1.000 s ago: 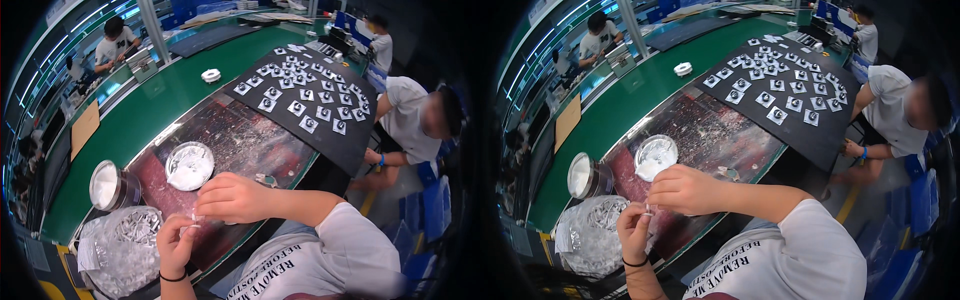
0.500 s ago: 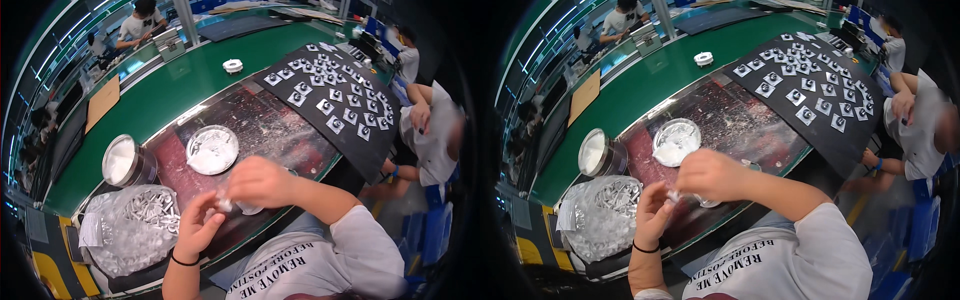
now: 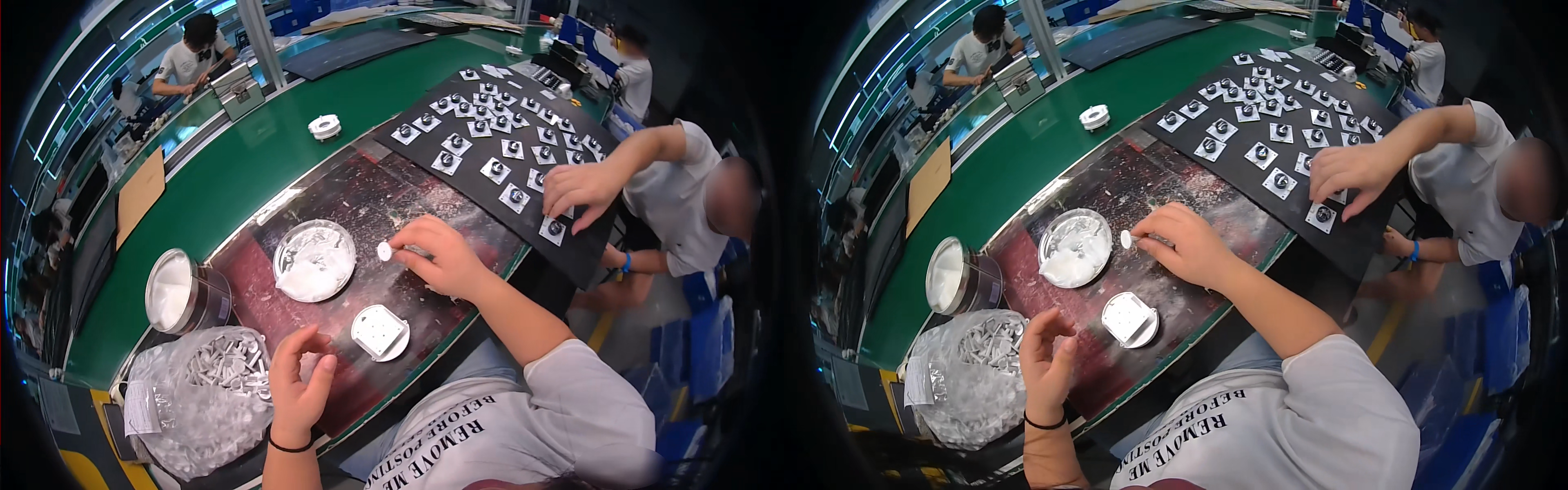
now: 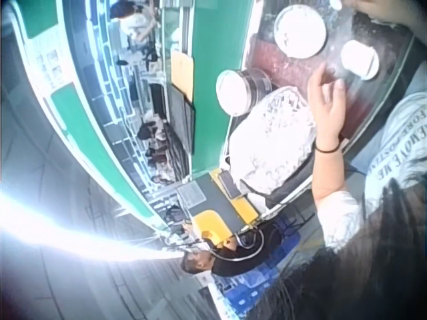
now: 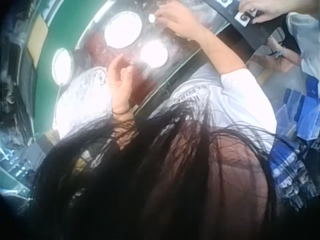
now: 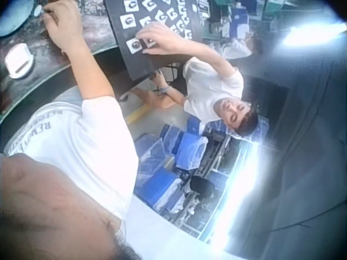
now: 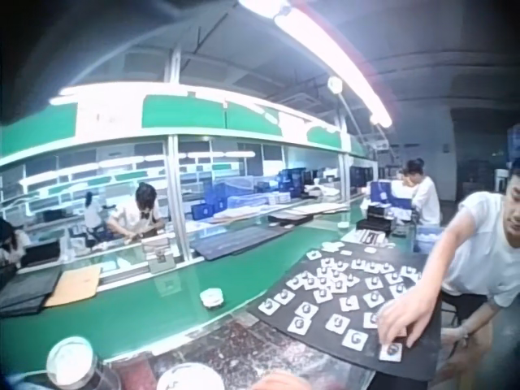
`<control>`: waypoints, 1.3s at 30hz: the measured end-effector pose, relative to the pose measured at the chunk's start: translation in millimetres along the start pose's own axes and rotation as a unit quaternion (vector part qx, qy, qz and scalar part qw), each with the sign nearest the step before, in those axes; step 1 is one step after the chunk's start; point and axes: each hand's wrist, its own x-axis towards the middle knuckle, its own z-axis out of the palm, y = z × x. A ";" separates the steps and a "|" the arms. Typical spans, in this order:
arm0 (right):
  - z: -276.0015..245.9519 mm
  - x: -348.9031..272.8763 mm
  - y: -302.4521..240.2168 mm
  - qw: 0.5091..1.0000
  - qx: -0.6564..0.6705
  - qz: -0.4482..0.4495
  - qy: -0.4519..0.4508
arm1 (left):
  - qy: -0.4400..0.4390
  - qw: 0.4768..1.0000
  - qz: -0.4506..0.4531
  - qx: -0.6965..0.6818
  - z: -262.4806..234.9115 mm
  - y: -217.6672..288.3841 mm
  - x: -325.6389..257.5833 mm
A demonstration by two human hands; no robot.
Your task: The person repeatedly picks small white cylindrical parts from a plastic bag, applies a white substance to their ends using a small stick, and inserts them into holes on a white square base. The person then places the assembled units onto a black tray. This process is repeated continuously throughout the clip.
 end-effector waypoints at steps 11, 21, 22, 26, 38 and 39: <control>-1.1 8.0 -3.9 0.999 -0.048 -0.014 -0.002 | 0.018 1.000 -0.010 0.010 -5.8 -2.3 -0.7; 32.4 37.4 23.4 0.979 -0.155 -0.119 -0.064 | -0.008 0.994 0.041 0.100 -4.7 7.8 9.9; 36.1 37.5 26.0 0.975 -0.168 -0.123 -0.076 | -0.012 0.994 0.046 0.103 -5.0 7.9 10.0; 47.3 36.7 33.8 0.963 -0.207 -0.126 -0.115 | -0.023 0.993 0.047 0.107 -6.3 8.4 9.7; 46.2 35.3 34.0 0.948 -0.245 -0.155 -0.130 | -0.039 0.992 0.046 0.110 -5.7 17.0 10.4; 46.0 35.3 34.0 0.947 -0.249 -0.156 -0.131 | -0.040 0.992 0.046 0.113 -6.0 17.5 11.0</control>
